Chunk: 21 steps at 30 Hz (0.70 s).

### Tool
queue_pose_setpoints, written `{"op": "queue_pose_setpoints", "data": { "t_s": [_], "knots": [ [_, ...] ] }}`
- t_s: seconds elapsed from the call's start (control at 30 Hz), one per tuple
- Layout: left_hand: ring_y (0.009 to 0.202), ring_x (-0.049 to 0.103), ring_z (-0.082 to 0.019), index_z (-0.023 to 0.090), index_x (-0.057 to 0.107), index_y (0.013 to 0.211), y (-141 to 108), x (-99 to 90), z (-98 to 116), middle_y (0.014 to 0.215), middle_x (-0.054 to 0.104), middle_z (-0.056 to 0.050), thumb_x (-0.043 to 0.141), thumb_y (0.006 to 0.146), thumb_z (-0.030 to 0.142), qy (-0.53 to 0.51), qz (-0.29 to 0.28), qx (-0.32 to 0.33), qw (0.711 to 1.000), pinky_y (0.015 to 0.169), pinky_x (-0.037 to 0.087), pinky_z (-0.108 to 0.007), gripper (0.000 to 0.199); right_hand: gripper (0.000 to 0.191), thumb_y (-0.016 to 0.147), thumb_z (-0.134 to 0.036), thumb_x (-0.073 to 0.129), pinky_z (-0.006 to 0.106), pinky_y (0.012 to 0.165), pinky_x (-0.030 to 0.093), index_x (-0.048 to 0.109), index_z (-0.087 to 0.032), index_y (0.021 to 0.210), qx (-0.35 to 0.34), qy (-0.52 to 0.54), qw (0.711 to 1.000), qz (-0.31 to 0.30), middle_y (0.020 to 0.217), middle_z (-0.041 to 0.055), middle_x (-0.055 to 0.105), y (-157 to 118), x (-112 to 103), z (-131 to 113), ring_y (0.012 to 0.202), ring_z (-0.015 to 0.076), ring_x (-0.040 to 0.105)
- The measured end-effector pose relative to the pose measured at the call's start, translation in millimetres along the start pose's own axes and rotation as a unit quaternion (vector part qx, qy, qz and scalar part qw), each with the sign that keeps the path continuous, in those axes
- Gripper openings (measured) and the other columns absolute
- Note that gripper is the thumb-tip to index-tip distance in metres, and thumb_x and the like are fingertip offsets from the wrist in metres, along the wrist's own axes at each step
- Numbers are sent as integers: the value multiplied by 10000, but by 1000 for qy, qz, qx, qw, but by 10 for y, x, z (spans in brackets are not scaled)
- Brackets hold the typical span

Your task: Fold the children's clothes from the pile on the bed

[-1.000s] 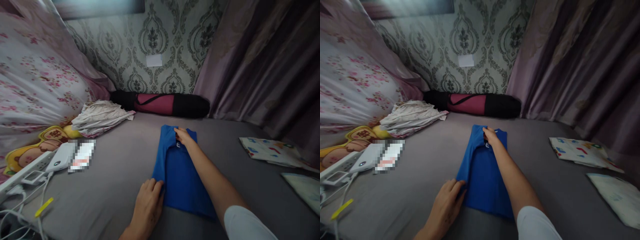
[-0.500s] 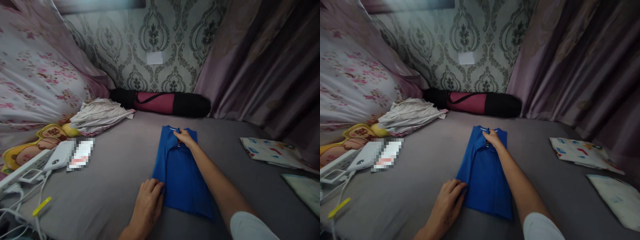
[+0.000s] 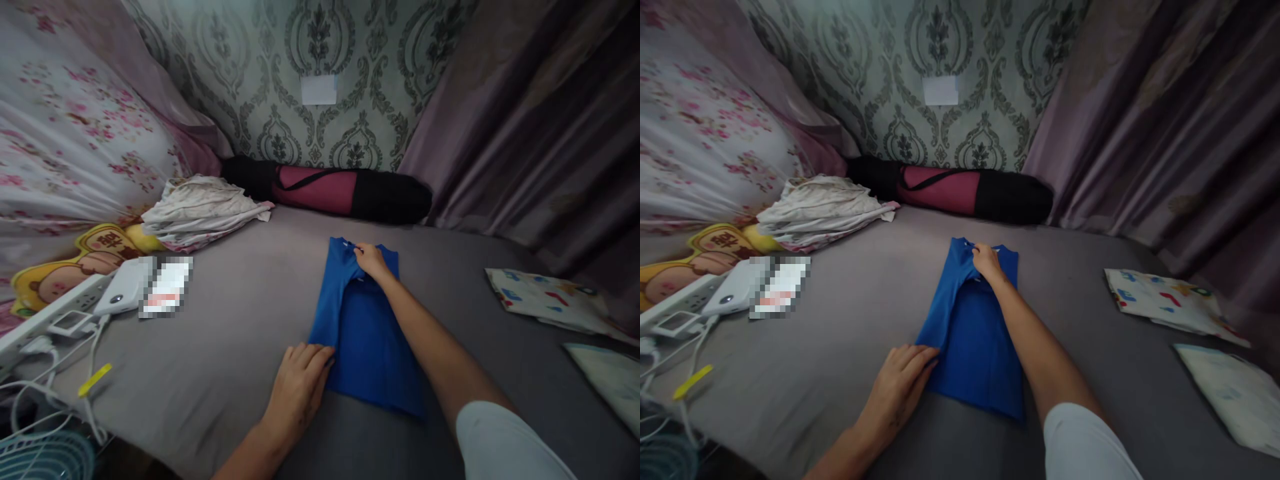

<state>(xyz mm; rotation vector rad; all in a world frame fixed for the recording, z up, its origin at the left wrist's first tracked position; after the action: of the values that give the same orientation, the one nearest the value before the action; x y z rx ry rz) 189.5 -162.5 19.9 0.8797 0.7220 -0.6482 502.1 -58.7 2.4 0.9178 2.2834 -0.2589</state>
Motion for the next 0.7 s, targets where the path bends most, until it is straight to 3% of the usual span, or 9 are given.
{"op": "queue_pose_setpoints", "data": {
  "t_s": [0.13,0.23,0.4,0.6,0.7],
  "knots": [
    [840,628,-178,192,596,1153,29,-23,69,938,705,-53,462,954,164,-24,-11,24,999,757,448,-321,242,181,864,-183,614,466,978,403,682,-177,1031,12,-94,995,31,1084,165,666,-117,-94,-23,1127,330,577],
    [924,617,-205,182,590,1158,44,-36,126,1021,695,-73,508,847,92,-41,-29,32,998,815,453,-361,334,195,903,-115,522,492,986,372,646,-157,1048,-9,-139,989,56,1192,201,595,-203,-119,-133,1141,337,550],
    [1011,577,-243,161,604,1121,29,-45,112,1107,654,-110,482,682,33,-40,-32,10,999,864,462,-405,474,236,950,-127,435,451,1055,324,651,-192,1020,-77,-157,983,55,1206,150,586,-77,13,-423,1214,300,487],
    [872,628,-203,200,655,974,3,-32,75,950,705,-71,452,856,80,-43,12,38,998,773,492,-358,264,144,880,-152,591,410,1001,396,699,-239,843,-99,-128,987,-2,988,88,694,376,406,-543,1118,269,563],
    [949,660,-204,210,672,1000,4,-20,86,983,728,-75,433,910,122,-39,18,66,997,852,518,-373,270,159,832,-112,629,416,1011,387,704,-250,850,-94,-123,988,-12,976,75,709,530,566,-522,1133,261,563]
  ]
}}
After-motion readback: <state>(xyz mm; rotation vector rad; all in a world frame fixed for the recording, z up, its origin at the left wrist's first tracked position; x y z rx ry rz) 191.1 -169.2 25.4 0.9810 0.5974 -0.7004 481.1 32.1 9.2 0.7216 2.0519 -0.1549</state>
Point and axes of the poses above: each hand's wrist, its own y-axis towards the middle knuckle, its own x-axis out of the palm, z = x × y, the point moved 8 cm from there along y, towards the middle knuckle
